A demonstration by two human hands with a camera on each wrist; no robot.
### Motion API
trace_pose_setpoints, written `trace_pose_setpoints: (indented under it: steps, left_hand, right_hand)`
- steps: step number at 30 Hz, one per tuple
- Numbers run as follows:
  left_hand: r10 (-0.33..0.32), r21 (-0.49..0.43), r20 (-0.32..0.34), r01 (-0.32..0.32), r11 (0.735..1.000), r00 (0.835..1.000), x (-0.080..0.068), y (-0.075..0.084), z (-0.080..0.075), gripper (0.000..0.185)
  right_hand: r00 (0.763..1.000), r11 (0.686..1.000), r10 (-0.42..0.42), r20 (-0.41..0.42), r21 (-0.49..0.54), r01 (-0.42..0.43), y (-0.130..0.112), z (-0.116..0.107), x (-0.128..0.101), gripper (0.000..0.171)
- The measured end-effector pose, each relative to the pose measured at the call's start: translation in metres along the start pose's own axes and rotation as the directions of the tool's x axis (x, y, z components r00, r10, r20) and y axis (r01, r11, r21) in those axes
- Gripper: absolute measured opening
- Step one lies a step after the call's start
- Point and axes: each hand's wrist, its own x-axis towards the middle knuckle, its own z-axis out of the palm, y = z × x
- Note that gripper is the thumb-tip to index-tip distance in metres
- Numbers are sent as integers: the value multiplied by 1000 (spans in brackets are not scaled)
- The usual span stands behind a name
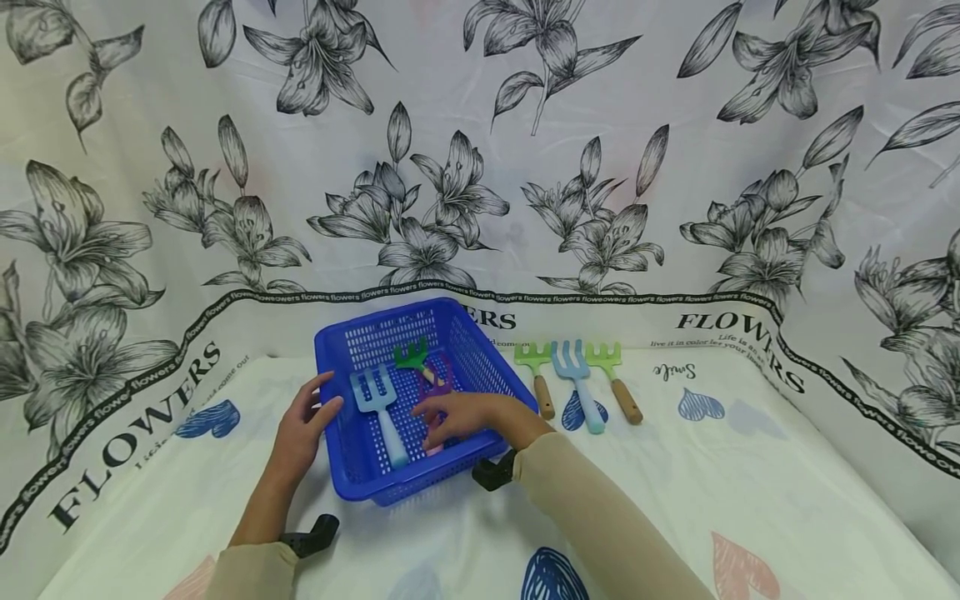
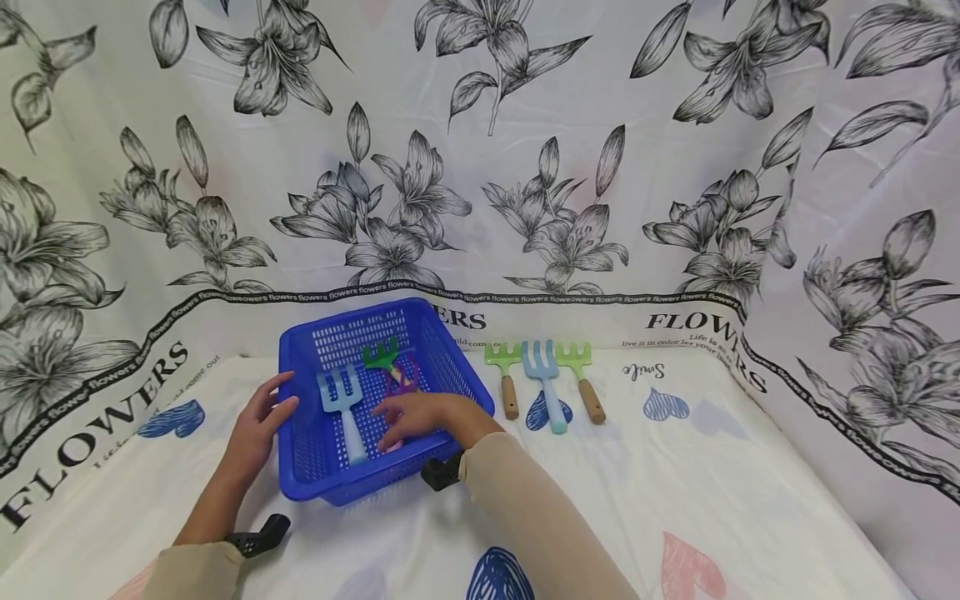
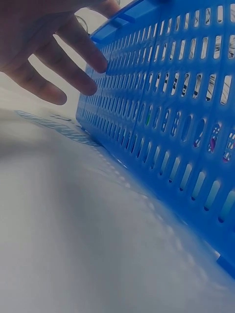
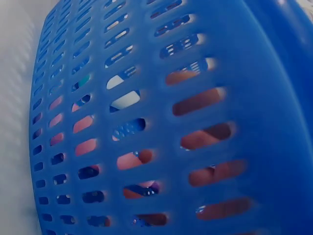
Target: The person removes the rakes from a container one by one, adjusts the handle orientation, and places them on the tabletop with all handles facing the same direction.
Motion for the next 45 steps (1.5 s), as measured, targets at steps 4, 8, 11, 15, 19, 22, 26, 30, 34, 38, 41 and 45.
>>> trace_pose_setpoints:
  steps: [4, 8, 11, 15, 19, 22, 26, 30, 34, 38, 41, 45]
  left_hand:
    - [-6, -6, 0, 6, 1000, 1000, 0, 0, 1, 68]
    - [-4, -12, 2, 4, 1000, 1000, -1, -1, 2, 67]
    - [-1, -12, 2, 1, 1000, 1000, 0, -1, 2, 67]
    - [1, -4, 4, -1, 1000, 1000, 0, 0, 2, 69]
    - [0, 0, 7, 0, 1000, 1000, 1, 0, 2, 70]
    - [2, 0, 5, -2, 1000, 1000, 0, -1, 2, 69]
    - [2, 2, 2, -2, 1000, 1000, 0, -2, 2, 68]
    - [-5, 4, -3, 5, 1000, 1000, 1, -3, 2, 69]
    - [-13, 0, 1, 13, 1000, 1000, 1, -4, 1, 70]
    - [-11, -1, 7, 11, 1000, 1000, 2, -5, 1, 70]
    - [-7, -4, 10, 7, 1000, 1000, 2, -6, 0, 70]
    - [-5, -5, 12, 5, 1000, 1000, 2, -5, 0, 70]
  right_hand:
    - [996, 999, 44, -76, 3, -44, -1, -1, -3, 57]
    - [990, 996, 92, -111, 20, -90, -1, -1, -5, 59]
    - [991, 996, 92, -93, 16, -91, -1, -1, -5, 58]
    - [994, 997, 80, -69, -4, -80, -1, -1, -6, 55]
    - [995, 998, 59, -80, -18, -61, -1, -2, -6, 53]
    - [992, 999, 42, -120, 6, -42, -1, -4, -5, 52]
    - [977, 999, 12, -215, 52, 0, -1, -5, -3, 49]
    - [947, 996, -20, -320, 76, 47, 0, -6, -1, 44]
    - [913, 989, -12, -408, 131, 71, 1, -7, 0, 38]
    - [883, 980, -4, -469, 173, 97, -1, -8, -1, 35]
    - [867, 975, 7, -498, 195, 104, 0, -8, -1, 34]
    - [845, 969, 28, -534, 223, 109, 2, -8, -1, 33]
